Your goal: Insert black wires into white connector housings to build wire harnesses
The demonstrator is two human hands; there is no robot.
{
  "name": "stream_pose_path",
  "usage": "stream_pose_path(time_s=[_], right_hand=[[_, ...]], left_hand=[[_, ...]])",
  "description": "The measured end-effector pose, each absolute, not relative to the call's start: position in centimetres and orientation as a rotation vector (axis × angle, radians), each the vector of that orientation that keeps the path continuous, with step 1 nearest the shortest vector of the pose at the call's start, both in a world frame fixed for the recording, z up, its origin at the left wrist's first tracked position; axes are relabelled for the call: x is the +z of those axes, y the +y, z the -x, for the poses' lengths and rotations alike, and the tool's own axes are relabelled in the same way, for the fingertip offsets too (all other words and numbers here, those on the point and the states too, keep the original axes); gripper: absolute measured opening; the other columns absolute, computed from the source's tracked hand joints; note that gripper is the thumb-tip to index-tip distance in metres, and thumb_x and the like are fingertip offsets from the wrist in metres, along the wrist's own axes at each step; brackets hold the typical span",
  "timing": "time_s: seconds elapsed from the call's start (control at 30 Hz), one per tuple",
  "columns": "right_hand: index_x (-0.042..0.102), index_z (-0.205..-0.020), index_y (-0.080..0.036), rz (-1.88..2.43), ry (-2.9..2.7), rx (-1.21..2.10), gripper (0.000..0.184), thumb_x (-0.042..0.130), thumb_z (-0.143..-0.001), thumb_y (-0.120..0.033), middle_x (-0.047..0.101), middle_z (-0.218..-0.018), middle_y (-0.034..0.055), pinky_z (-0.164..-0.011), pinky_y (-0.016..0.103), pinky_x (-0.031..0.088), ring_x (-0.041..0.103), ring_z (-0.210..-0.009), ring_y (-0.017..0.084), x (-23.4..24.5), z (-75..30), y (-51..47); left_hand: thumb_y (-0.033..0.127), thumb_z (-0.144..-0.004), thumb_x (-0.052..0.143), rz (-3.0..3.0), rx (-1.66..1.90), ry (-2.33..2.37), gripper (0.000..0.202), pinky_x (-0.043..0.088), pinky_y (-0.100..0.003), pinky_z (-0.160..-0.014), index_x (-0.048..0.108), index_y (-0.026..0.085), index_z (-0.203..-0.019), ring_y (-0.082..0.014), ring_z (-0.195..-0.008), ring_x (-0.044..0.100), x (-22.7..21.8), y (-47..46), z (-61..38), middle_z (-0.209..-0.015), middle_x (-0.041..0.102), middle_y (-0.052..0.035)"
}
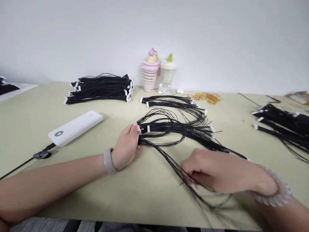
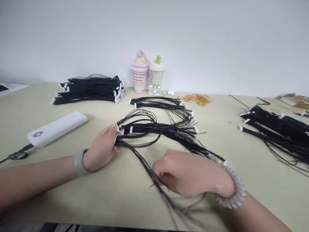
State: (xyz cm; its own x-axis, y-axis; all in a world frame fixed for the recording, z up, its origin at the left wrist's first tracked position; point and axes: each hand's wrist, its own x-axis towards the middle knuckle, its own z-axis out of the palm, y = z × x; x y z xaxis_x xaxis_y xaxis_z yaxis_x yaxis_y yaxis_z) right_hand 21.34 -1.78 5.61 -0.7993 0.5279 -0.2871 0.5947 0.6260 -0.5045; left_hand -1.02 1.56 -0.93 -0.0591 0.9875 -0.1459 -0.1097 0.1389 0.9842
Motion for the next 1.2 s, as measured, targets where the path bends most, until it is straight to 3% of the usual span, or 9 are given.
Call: stream_pose_path(time_s=[0.13,0.27,0.4,0.53,0.67,0.73,0.93,1.1,1.2], right_hand=[[0.058,-0.068,-0.019,-1.143,2.792,-0.800,0.020,0.043,-0.078,-0.009,0.056,-0.059,-0.0040,-0.049,0.018,0.033,0.046,-0.051,0.006,5.7,-21.7,-1.3],[0.064,-0.078,-0.021,-1.854,2.813,-0.462,0.016,0.048,-0.080,-0.022,0.063,-0.068,-0.0021,-0.055,0.022,0.039,0.053,-0.056,0.009,6.4,-24.2,1.1],[0.065,-0.077,-0.018,-2.576,2.682,-0.160,0.012,0.054,-0.076,-0.024,0.062,-0.061,0.0006,-0.054,0.026,0.039,0.053,-0.052,0.010,7.0,-25.9,2.3],[0.057,-0.070,-0.016,-2.853,2.802,-0.660,0.019,0.055,-0.078,-0.032,0.056,-0.056,0.0008,-0.048,0.022,0.036,0.048,-0.049,0.007,7.0,-25.4,2.1],[0.054,-0.070,-0.017,-2.678,3.043,-1.460,0.018,0.058,-0.079,-0.033,0.051,-0.059,-0.0012,-0.049,0.020,0.036,0.048,-0.054,0.006,6.5,-24.1,1.3],[0.055,-0.071,-0.018,-2.627,3.039,-1.525,0.018,0.059,-0.079,-0.034,0.051,-0.057,-0.0018,-0.047,0.019,0.035,0.047,-0.052,0.006,6.2,-23.2,0.7],[0.060,-0.072,-0.017,-2.207,3.148,-1.163,0.017,0.058,-0.079,-0.032,0.059,-0.064,0.0006,-0.052,0.020,0.043,0.054,-0.058,0.009,4.7,-20.4,-0.2],[0.061,-0.076,-0.018,-1.801,3.384,-0.478,0.012,0.053,-0.083,-0.023,0.063,-0.073,-0.0002,-0.062,0.021,0.044,0.056,-0.066,0.008,3.4,-19.8,0.2],[0.060,-0.077,-0.017,-1.558,3.478,-0.301,0.011,0.052,-0.083,-0.020,0.063,-0.074,-0.0007,-0.065,0.019,0.043,0.056,-0.069,0.007,2.7,-19.3,0.0]], left_hand=[[0.049,-0.084,0.039,-1.088,1.187,1.294,0.035,0.038,-0.018,-0.033,0.043,0.017,-0.070,-0.0048,-0.042,0.039,-0.7,1.2,0.9,-0.062,0.040,0.0034],[0.051,-0.084,0.037,-1.189,1.150,1.353,0.037,0.037,-0.018,-0.032,0.043,0.018,-0.069,-0.0058,-0.040,0.039,-0.5,0.7,0.8,-0.055,0.039,0.0041],[0.052,-0.084,0.035,-1.268,1.130,1.368,0.039,0.036,-0.019,-0.033,0.040,0.018,-0.066,-0.0067,-0.036,0.040,-0.5,0.5,0.8,-0.048,0.040,0.0048],[0.051,-0.086,0.031,-1.377,1.093,1.367,0.040,0.036,-0.019,-0.036,0.039,0.018,-0.064,-0.0079,-0.033,0.042,-0.4,0.3,1.0,-0.040,0.038,0.0058],[0.050,-0.087,0.030,-1.426,1.083,1.358,0.039,0.036,-0.020,-0.037,0.038,0.018,-0.065,-0.0082,-0.034,0.043,-0.4,0.2,1.0,-0.041,0.039,0.0060],[0.050,-0.087,0.030,-1.458,1.067,1.362,0.039,0.035,-0.020,-0.036,0.038,0.019,-0.066,-0.0084,-0.035,0.042,-0.5,0.2,1.0,-0.043,0.039,0.0057],[0.038,-0.089,0.029,-1.767,1.078,1.381,0.036,0.035,-0.020,-0.048,0.041,0.017,-0.063,-0.0080,-0.052,0.041,-0.3,-0.2,1.2,-0.057,0.043,0.0020],[0.038,-0.090,0.026,-1.777,0.990,1.279,0.035,0.034,-0.021,-0.051,0.040,0.017,-0.065,-0.0084,-0.054,0.040,-0.2,-0.4,1.1,-0.062,0.045,0.0014],[0.039,-0.090,0.026,-1.782,0.934,1.210,0.036,0.035,-0.022,-0.055,0.040,0.017,-0.065,-0.0092,-0.057,0.041,-0.3,-0.5,1.1,-0.063,0.046,0.0009]])
